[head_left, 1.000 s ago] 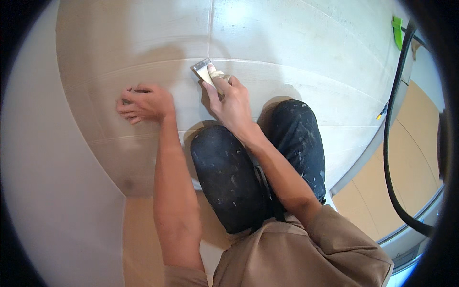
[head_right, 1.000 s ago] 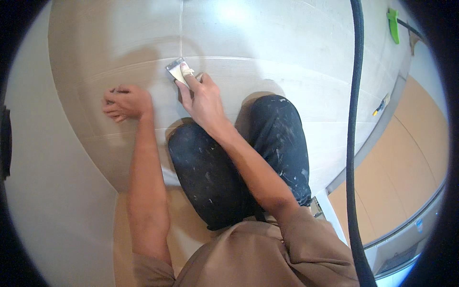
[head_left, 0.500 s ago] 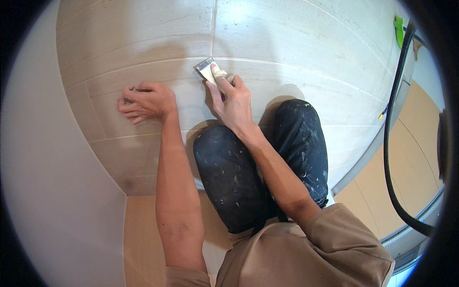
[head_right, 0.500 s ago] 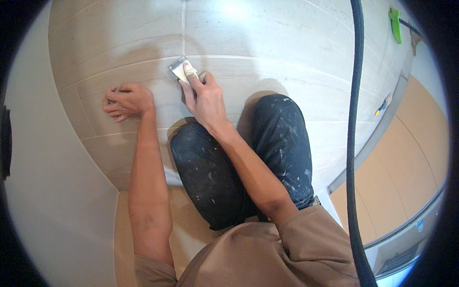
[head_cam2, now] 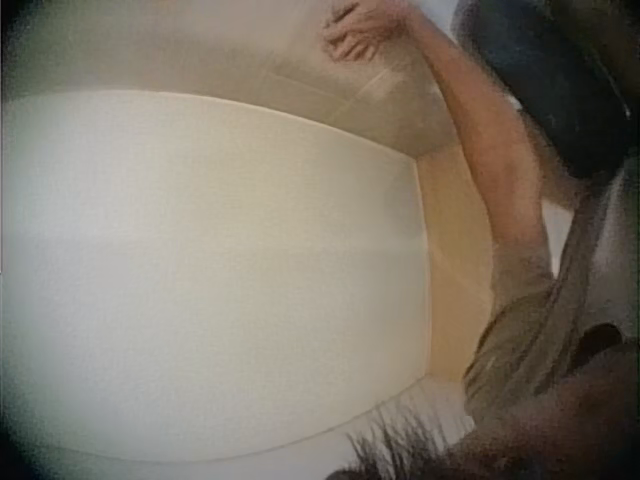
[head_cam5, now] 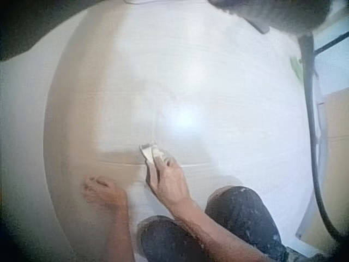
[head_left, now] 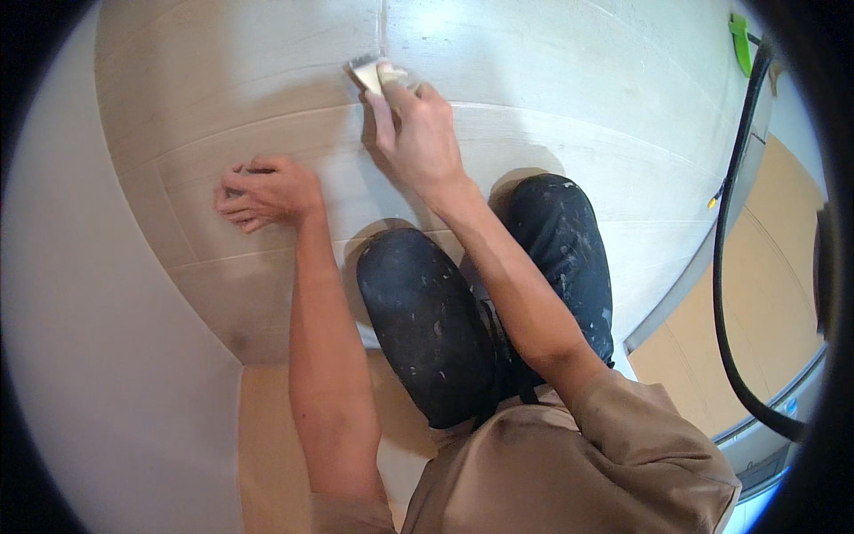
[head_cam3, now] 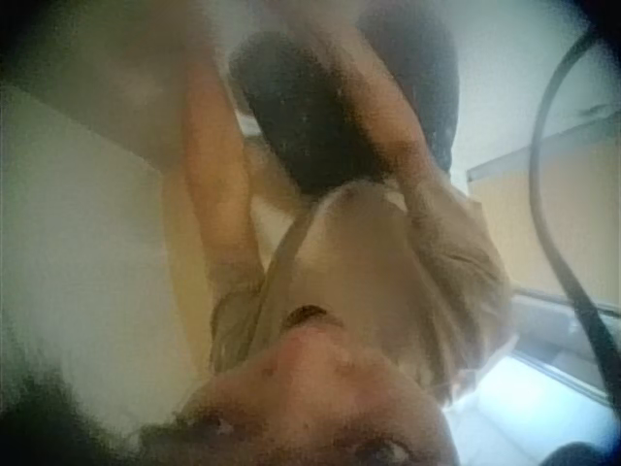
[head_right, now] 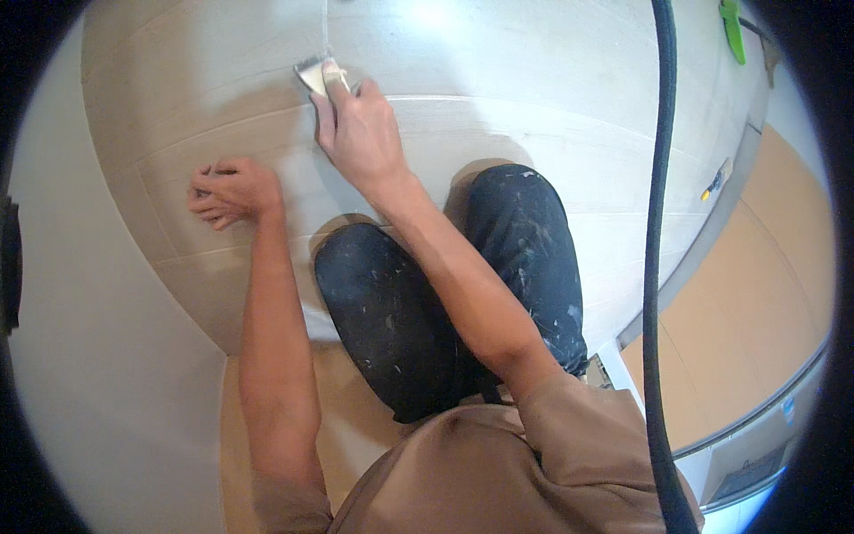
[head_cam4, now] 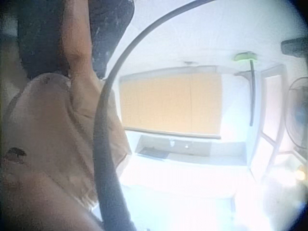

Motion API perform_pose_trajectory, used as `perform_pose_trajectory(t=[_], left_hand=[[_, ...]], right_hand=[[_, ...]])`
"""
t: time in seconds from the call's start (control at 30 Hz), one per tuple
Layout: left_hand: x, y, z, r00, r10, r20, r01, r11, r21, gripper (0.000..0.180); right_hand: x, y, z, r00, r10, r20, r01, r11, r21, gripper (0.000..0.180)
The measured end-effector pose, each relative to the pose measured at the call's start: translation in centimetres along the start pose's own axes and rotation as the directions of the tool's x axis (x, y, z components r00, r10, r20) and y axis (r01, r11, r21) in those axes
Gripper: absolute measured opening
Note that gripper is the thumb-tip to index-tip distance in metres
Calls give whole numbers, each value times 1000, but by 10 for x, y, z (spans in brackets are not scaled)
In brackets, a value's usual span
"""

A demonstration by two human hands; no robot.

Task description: The person kneels on a tiled floor and applies grout to the joints between tiles using a small rubber float. They then use a brush to sweep the area and a handheld blower to clear dust into a green dustpan. The person repeats this process across multiple tile sections.

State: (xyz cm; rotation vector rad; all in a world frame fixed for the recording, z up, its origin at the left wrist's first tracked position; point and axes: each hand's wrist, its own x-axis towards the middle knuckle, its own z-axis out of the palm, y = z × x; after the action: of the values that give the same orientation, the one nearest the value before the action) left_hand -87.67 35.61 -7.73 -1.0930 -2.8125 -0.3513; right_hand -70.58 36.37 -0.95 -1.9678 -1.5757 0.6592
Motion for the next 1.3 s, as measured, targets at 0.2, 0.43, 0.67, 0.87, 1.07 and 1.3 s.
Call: perform_pose_trajectory(t=[0.2, 0.43, 0.67, 0.87, 1.07, 1.3], left_hand=[[-6, -7, -1, 1000, 14, 6, -14, 1000, 14, 27], [-2, -15, -2, 1000, 22, -9, -22, 998, 52, 26], [-1, -10, -2, 1000, 23, -16, -22, 999, 41, 26], [-2, -12, -1, 999, 41, -29, -40, 999, 24, 27], [0, -15, -2, 999, 52, -16, -51, 998, 44, 28], [0, -9, -2, 999, 40, -31, -39, 999, 10, 27]], right_hand=[[4, 5, -5, 998, 17, 56, -15, 1000, -22, 34], [-50, 0, -34, 989, 134, 55, -139, 985, 102, 29], [-60, -1, -2, 980, 198, -4, -189, 944, 270, 23], [-61, -10, -1, 973, 210, -99, -192, 967, 166, 20], [-60, -26, 15, 924, 327, -197, -296, 940, 170, 23], [-27, -25, 17, 883, 450, -130, -405, 873, 273, 23]])
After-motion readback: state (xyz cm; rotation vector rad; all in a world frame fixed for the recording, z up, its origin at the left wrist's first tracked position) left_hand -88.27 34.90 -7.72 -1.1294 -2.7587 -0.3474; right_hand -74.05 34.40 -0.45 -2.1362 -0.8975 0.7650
